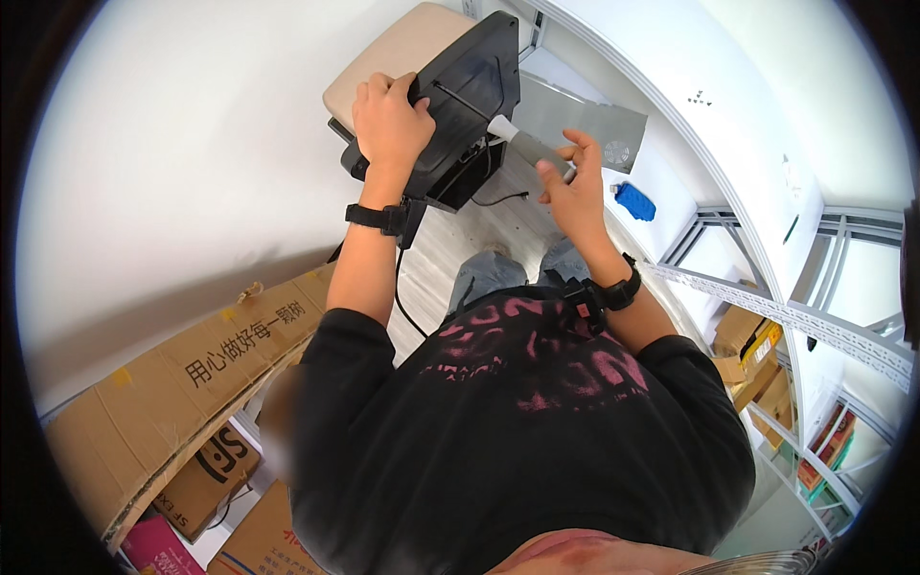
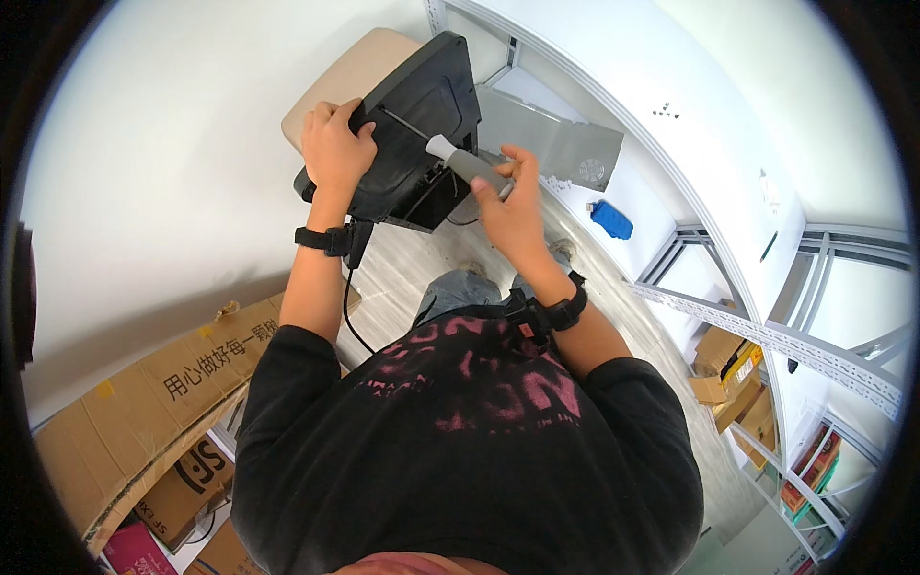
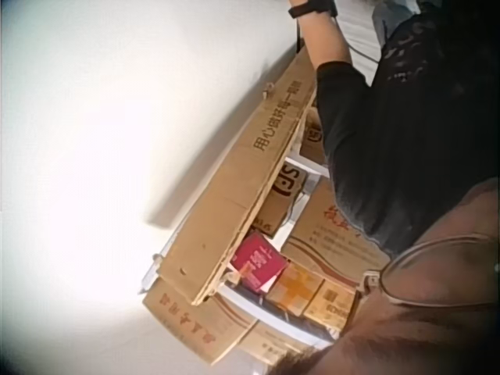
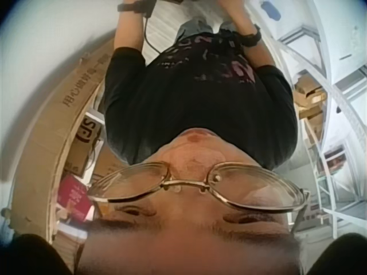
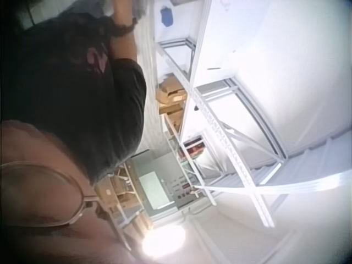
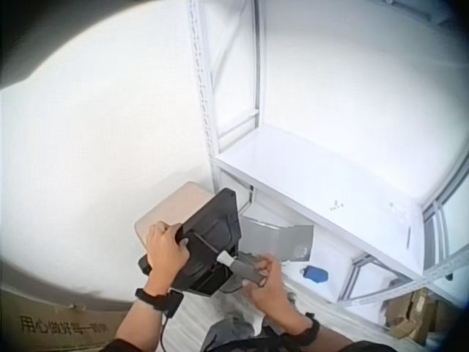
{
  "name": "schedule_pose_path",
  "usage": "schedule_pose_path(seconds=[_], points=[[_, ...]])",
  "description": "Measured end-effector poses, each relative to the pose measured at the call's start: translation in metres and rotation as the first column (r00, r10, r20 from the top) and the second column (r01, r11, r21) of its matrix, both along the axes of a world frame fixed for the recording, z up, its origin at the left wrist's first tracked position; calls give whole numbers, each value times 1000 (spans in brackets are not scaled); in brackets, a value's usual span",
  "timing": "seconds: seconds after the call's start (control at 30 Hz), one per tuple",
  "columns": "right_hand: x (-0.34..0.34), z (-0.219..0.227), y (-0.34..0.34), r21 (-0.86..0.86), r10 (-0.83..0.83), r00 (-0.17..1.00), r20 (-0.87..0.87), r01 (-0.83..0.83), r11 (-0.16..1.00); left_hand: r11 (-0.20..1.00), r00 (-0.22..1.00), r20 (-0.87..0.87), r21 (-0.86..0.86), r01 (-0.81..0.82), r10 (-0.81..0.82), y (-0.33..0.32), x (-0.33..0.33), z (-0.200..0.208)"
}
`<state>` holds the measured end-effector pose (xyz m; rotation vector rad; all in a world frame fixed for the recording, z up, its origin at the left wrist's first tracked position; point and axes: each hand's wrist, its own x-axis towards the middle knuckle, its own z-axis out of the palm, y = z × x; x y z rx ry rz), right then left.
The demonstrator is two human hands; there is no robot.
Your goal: The person wipes the underside of a black electronic device with a blue cloth, then uses a screwdriver to attach a beige casing to the device. The person secures the casing with screws and then attaches a metal backplate to the device.
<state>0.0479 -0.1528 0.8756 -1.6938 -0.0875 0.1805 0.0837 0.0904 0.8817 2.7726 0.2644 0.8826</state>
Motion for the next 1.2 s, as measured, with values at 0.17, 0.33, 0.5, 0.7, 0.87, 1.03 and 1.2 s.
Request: schedule_pose_path(seconds=[0.17,0.33,0.5,0.7,0.87,1.03,1.2], points=[[5,-11,-2,-54,-14,1000,18,15,998,1000,1000,-7,-7,5,-5,-5,-1,4],[3,-11,-2,-8,-60,997,57,61,998,1000,1000,-17,7,-1,1,-4,-2,4],[10,-13,-5,-16,48,998,-51,-49,999,1000,1000,-27,-25,-8,7,-4,-2,3],[1,-6,4,60,-7,998,-57,10,998,1000,1000,-24,-7,-15,15,-4,-1,4],[15,-5,-2,163,134,950,-281,-91,982,1000,999,-27,3,-19,19,-4,0,2],[4,-9,5,-58,-16,996,91,22,998,1000,999,-32,16,-14,14,-7,-1,6],[15,-6,1,101,41,979,-200,-21,995,1000,1000,-18,24,-18,18,-4,0,2]])
